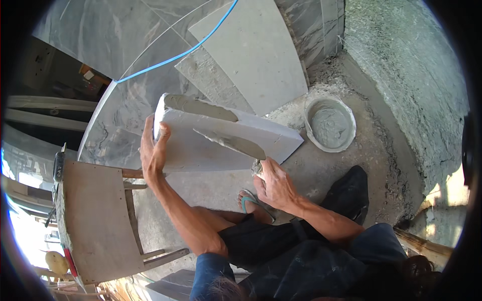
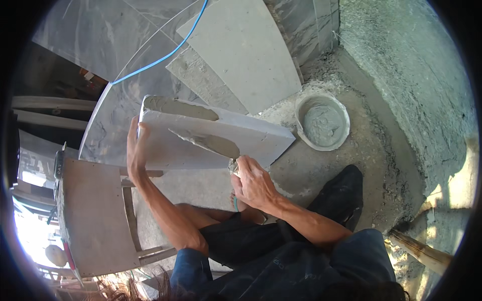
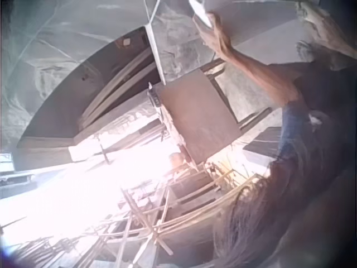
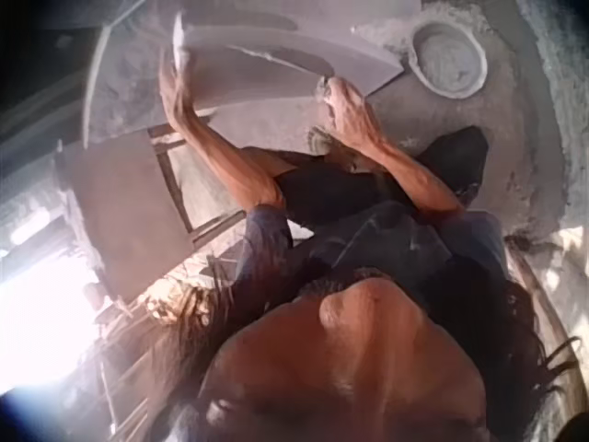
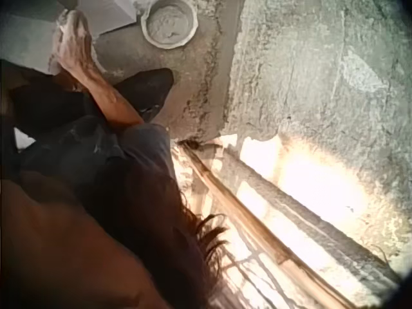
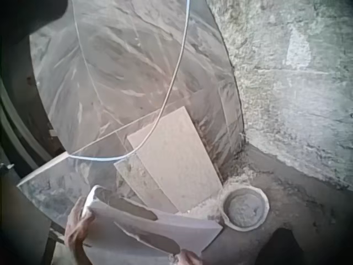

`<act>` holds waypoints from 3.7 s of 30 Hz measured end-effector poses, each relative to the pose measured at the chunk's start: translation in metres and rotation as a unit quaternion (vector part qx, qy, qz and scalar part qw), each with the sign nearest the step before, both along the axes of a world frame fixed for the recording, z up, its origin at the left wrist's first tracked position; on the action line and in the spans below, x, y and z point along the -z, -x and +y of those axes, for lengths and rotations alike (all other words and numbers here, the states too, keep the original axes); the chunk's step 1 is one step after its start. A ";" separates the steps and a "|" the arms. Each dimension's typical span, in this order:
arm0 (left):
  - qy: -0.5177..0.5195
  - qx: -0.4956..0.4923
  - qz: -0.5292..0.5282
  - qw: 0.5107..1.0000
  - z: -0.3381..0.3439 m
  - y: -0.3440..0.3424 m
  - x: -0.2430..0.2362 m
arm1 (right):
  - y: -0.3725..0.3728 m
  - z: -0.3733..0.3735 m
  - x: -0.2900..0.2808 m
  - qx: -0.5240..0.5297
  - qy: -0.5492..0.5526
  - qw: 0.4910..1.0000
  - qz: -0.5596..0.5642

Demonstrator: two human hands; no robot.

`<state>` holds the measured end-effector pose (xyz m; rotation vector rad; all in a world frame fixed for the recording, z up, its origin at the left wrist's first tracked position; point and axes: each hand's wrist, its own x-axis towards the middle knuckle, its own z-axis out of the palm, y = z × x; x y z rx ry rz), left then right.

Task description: The person aligns a concrete block along a guide string, mixes mortar in a bucket with a trowel, and applies the mortar onto the edge of the block using the trowel.

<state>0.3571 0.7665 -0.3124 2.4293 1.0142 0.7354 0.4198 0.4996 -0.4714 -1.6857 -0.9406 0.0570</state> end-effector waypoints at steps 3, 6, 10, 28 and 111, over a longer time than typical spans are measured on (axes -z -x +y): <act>0.000 0.008 0.001 1.000 0.010 0.010 -0.002 | -0.023 -0.035 0.014 0.043 -0.001 0.998 0.053; 0.000 0.016 -0.009 1.000 0.007 0.006 0.000 | -0.073 -0.078 0.034 0.140 0.050 0.983 0.106; 0.005 0.016 -0.013 1.000 0.015 0.007 0.004 | -0.133 -0.140 0.059 0.246 0.304 0.917 0.076; 0.002 -0.009 0.000 1.000 0.012 0.003 0.002 | -0.213 -0.168 0.097 0.201 0.589 0.782 0.023; -0.016 0.001 -0.029 0.999 -0.003 0.001 0.003 | -0.008 0.046 0.116 0.211 -0.011 0.974 0.084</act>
